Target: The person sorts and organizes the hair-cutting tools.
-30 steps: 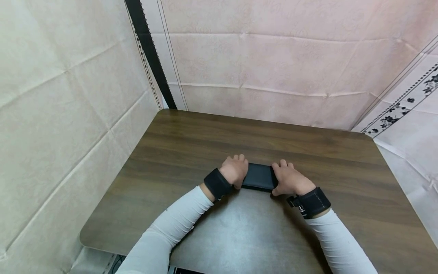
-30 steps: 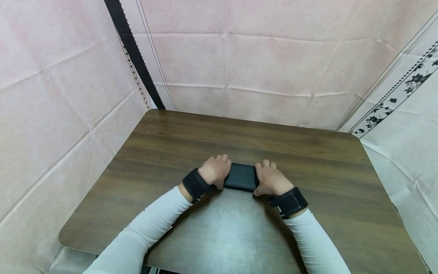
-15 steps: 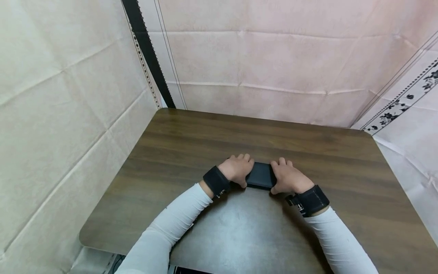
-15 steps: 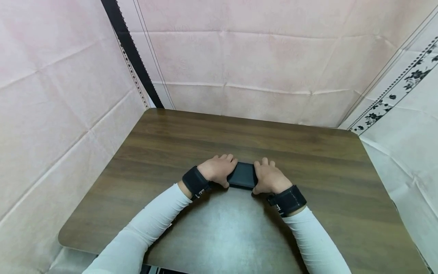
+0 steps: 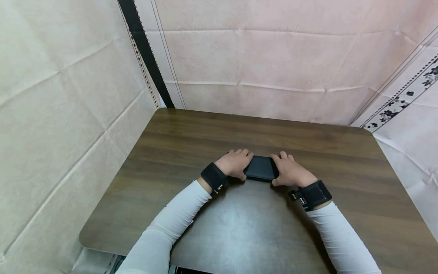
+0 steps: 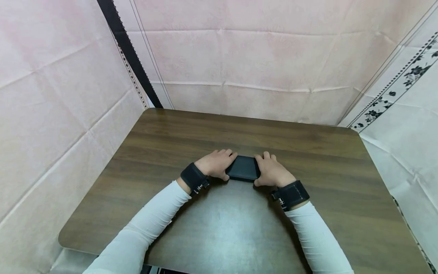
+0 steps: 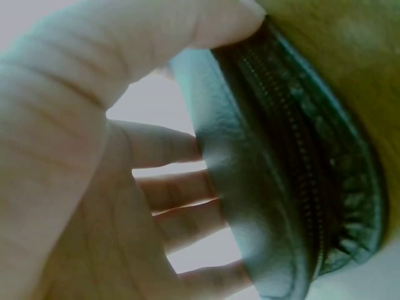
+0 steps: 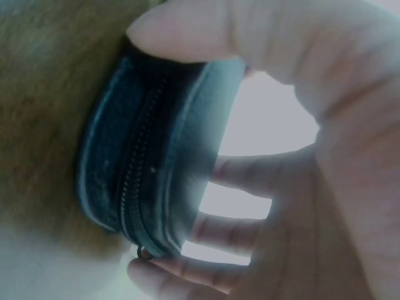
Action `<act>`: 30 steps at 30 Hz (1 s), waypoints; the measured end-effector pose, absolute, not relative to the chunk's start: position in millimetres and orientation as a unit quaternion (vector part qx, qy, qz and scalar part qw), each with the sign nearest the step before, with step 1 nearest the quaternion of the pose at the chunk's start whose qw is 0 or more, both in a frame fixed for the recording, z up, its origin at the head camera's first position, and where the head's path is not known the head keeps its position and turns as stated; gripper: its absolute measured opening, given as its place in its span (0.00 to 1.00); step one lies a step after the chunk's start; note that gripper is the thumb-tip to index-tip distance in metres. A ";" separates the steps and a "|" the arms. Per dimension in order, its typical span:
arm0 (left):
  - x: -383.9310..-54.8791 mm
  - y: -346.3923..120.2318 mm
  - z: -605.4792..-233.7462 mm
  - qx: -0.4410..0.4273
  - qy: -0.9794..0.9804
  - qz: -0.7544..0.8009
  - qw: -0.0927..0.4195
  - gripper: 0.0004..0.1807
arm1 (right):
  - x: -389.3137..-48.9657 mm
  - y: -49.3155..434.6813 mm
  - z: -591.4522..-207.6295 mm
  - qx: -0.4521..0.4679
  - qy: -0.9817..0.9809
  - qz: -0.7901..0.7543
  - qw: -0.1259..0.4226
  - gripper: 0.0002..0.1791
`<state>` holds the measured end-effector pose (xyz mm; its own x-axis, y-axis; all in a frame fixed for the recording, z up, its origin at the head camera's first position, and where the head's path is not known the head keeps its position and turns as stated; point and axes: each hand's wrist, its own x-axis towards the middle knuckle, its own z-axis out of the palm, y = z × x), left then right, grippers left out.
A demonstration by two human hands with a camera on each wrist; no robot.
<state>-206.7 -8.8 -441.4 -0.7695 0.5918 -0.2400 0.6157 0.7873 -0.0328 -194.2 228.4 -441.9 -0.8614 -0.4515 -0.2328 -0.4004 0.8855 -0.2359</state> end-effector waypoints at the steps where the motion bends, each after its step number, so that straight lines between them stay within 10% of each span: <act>1: -207.2 -8.6 -441.5 0.322 0.939 -0.055 0.109 0.52 | -195.8 230.7 -441.0 -0.225 0.959 -0.095 0.147 0.55; 9: -209.0 -7.1 -441.9 0.325 0.939 -0.043 0.101 0.51 | -212.6 275.6 -423.8 -0.240 0.921 -0.223 0.211 0.46; 20: -209.6 -7.8 -445.1 0.319 0.941 -0.027 0.110 0.51 | -230.0 290.3 -446.9 -0.223 0.945 -0.214 0.109 0.06; 30: -210.2 -7.6 -443.2 0.320 0.940 -0.025 0.112 0.51 | -231.6 286.1 -454.8 -0.229 0.946 -0.212 0.091 0.07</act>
<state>-210.2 -7.6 -443.2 -0.7697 0.5965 -0.2273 0.6079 0.7937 0.0245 -231.6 286.1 -454.8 -0.8789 -0.4712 -0.0744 -0.3943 0.8054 -0.4426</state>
